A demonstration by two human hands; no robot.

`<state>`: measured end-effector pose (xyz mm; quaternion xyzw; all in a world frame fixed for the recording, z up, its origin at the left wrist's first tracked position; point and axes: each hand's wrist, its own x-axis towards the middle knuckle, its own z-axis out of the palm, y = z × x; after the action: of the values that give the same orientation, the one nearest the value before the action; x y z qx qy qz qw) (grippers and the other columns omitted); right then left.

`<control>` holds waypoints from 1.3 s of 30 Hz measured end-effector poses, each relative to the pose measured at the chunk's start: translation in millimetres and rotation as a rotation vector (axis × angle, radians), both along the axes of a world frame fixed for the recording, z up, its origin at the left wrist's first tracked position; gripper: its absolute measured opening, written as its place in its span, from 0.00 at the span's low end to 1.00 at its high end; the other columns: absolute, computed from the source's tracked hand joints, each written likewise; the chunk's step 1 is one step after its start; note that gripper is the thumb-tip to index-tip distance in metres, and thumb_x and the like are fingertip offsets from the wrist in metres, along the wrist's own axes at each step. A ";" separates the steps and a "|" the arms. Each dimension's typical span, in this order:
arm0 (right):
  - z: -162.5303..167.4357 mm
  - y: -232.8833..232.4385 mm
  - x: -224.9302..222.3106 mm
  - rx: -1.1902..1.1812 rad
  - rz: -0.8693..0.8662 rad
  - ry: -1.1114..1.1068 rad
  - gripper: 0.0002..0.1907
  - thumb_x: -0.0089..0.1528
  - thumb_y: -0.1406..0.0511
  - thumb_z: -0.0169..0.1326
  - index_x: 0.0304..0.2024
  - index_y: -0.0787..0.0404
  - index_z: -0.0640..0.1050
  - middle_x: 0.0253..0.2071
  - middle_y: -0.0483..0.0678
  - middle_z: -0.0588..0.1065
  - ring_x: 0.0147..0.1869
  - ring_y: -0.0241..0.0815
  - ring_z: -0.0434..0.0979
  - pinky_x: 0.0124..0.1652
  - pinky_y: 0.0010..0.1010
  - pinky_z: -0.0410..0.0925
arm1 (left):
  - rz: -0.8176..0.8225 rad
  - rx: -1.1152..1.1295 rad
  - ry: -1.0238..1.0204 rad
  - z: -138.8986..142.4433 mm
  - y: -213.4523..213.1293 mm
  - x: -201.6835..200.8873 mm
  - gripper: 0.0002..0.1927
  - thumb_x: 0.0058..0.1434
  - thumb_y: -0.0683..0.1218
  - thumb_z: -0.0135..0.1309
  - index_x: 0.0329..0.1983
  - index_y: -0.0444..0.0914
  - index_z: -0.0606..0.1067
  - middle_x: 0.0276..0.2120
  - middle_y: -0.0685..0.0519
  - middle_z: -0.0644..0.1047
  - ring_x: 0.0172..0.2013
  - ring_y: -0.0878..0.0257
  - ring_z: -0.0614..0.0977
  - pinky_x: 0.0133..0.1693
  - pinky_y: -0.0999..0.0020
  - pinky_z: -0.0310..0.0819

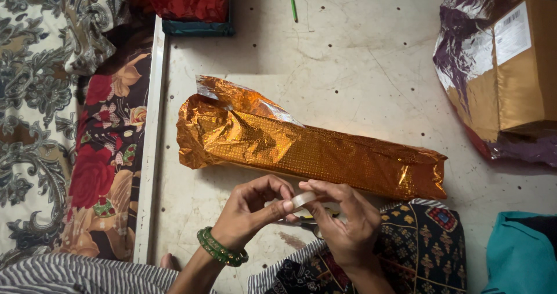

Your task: The person wraps a rectangular box in red foil gift wrap, folding the paper over the box and securing it with tape. They then place a second box on orange foil wrap, fold the wrap around it, and press tape along the seam before lifting the wrapped box.

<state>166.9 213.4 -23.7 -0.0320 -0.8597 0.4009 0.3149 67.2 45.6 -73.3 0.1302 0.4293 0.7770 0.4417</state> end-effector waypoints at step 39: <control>-14.1 -2.7 -3.6 0.397 0.016 0.072 0.18 0.60 0.74 0.61 0.52 0.60 0.79 0.44 0.47 0.82 0.44 0.40 0.85 0.39 0.26 0.78 | -0.062 -0.245 -0.396 14.4 11.6 9.9 0.12 0.65 0.45 0.52 0.38 0.28 0.77 0.31 0.44 0.81 0.31 0.51 0.88 0.37 0.55 0.88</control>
<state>163.3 210.7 -37.9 0.0519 -0.9104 0.2267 0.3423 77.1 57.2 -58.9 -0.0660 0.4212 0.7155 0.5535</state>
